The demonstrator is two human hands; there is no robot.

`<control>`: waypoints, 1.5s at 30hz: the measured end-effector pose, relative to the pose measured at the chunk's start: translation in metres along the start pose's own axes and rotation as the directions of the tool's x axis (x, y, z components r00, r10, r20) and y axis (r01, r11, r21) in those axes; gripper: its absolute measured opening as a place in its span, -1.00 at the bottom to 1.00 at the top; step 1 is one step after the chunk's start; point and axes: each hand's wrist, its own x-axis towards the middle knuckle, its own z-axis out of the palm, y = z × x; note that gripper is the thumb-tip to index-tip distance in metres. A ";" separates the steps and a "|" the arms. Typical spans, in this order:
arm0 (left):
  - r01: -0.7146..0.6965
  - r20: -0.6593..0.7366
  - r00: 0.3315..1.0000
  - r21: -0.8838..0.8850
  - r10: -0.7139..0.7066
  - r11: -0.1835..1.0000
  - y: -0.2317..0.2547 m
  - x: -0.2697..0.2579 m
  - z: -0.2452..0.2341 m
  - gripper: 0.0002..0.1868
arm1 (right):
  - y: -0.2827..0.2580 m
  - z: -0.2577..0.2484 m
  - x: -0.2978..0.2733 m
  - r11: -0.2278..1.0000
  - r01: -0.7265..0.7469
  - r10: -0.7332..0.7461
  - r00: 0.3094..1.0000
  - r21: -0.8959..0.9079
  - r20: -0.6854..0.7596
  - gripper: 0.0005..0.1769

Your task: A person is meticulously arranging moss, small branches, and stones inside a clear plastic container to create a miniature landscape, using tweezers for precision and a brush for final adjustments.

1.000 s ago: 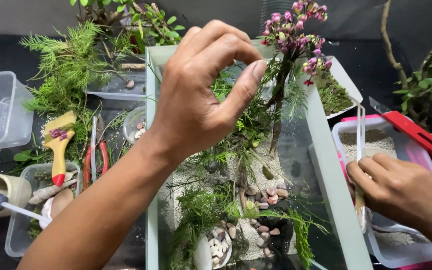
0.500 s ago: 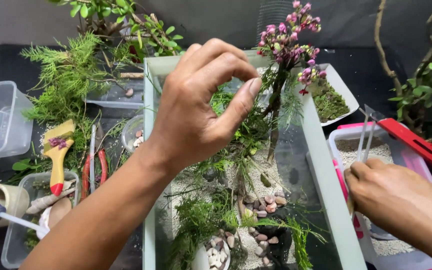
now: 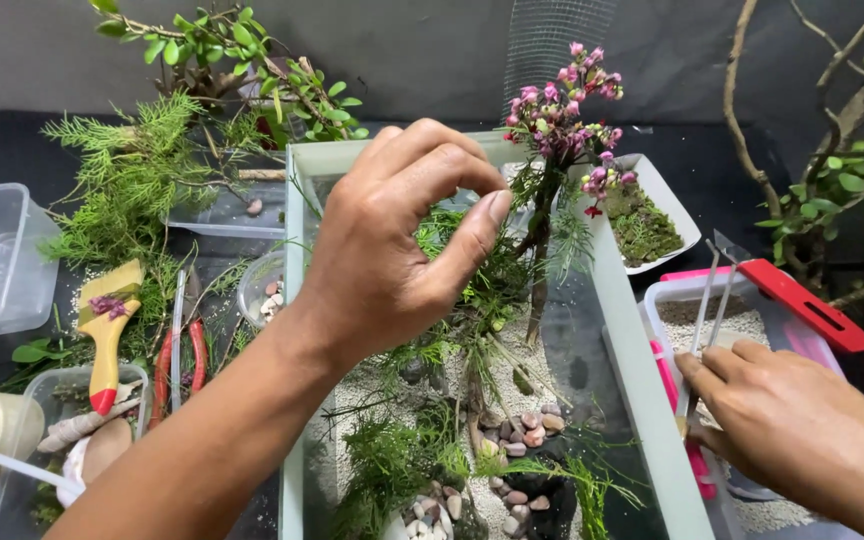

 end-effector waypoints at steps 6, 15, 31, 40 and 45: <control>0.009 -0.006 1.000 0.007 -0.009 1.000 0.000 0.001 0.001 -0.87 | 0.061 -0.014 0.028 0.944 -0.226 0.244 0.969 0.240 -0.047 -0.22; 0.034 -0.004 0.999 -0.001 -0.034 0.999 -0.003 0.002 0.005 -0.87 | 0.130 -0.036 0.198 0.730 -0.486 0.518 0.852 0.480 0.076 -0.42; 0.084 -0.046 0.995 -0.064 -0.087 0.994 -0.010 0.013 -0.005 -0.90 | 0.165 0.017 0.317 0.664 -0.687 0.458 0.685 0.294 0.566 -0.66; 0.091 -0.037 0.995 -0.051 -0.093 0.995 -0.011 0.015 -0.005 -0.90 | 0.159 -0.003 0.296 0.299 -0.704 0.467 0.697 0.644 0.544 -0.69; 0.090 -0.038 0.995 -0.056 -0.092 0.994 -0.010 0.015 -0.005 -0.91 | 0.163 -0.001 0.288 0.225 -0.686 0.487 0.695 0.692 0.529 -0.61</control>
